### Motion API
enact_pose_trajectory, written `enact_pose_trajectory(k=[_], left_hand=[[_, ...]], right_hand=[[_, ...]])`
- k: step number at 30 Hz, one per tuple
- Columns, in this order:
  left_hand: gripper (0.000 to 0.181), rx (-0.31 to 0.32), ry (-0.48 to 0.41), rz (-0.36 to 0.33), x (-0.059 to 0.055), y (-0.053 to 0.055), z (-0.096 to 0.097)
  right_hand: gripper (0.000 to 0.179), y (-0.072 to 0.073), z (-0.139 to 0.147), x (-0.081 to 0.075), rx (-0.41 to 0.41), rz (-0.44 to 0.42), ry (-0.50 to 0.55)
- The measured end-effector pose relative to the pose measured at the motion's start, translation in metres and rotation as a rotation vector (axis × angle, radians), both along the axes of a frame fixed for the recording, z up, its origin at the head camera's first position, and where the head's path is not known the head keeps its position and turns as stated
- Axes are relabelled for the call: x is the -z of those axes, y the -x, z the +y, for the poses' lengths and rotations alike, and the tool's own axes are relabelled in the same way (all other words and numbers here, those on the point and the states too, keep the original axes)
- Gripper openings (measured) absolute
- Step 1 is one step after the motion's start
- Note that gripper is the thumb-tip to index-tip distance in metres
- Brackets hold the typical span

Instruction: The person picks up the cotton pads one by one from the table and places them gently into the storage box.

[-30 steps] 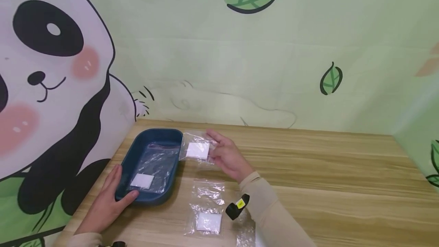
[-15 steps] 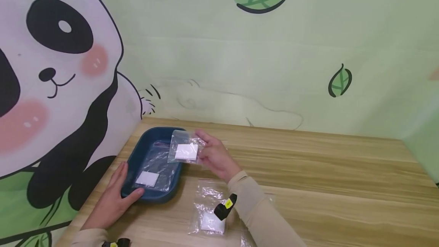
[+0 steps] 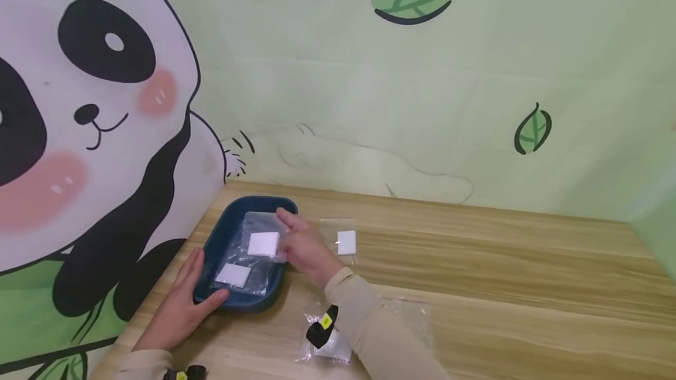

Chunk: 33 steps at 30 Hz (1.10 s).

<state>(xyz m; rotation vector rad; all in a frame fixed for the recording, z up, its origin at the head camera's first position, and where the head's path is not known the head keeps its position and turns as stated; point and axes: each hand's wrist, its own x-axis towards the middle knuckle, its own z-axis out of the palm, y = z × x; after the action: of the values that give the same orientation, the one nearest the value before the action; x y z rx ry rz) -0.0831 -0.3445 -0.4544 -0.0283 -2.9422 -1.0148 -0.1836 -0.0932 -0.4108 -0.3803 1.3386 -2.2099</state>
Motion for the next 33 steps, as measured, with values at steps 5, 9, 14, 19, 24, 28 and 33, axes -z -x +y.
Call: enact_pose_trajectory(k=[5,9,14,19,24,28,33], left_hand=[[0.105,-0.003,-0.004,-0.003,0.000,-0.001,0.000],[0.104,0.002,-0.006,0.018,0.001,-0.002,-0.001],[0.104,-0.003,-0.004,0.019,0.002,-0.002,-0.001],[0.106,-0.018,0.005,-0.011,0.000,-0.001,0.000],[0.103,0.001,-0.006,0.026,0.002,0.000,-0.001],[0.101,0.010,-0.021,0.033,0.005,-0.001,0.001],[0.101,-0.002,-0.023,0.029,0.002,-0.002,-0.001]], right_hand=[[0.082,-0.004,-0.020,0.000,-0.005,-0.019,-0.036],[0.081,-0.005,-0.036,0.001,0.041,-0.041,-0.077],[0.083,-0.005,-0.051,0.005,0.091,-0.079,-0.069],[0.085,0.001,-0.066,0.012,0.116,-0.158,-0.010],[0.084,0.008,-0.076,0.017,0.152,-0.127,-0.042],[0.080,0.012,-0.078,0.021,0.172,-0.181,-0.138],[0.079,0.012,-0.084,0.018,0.174,-0.241,-0.286]])
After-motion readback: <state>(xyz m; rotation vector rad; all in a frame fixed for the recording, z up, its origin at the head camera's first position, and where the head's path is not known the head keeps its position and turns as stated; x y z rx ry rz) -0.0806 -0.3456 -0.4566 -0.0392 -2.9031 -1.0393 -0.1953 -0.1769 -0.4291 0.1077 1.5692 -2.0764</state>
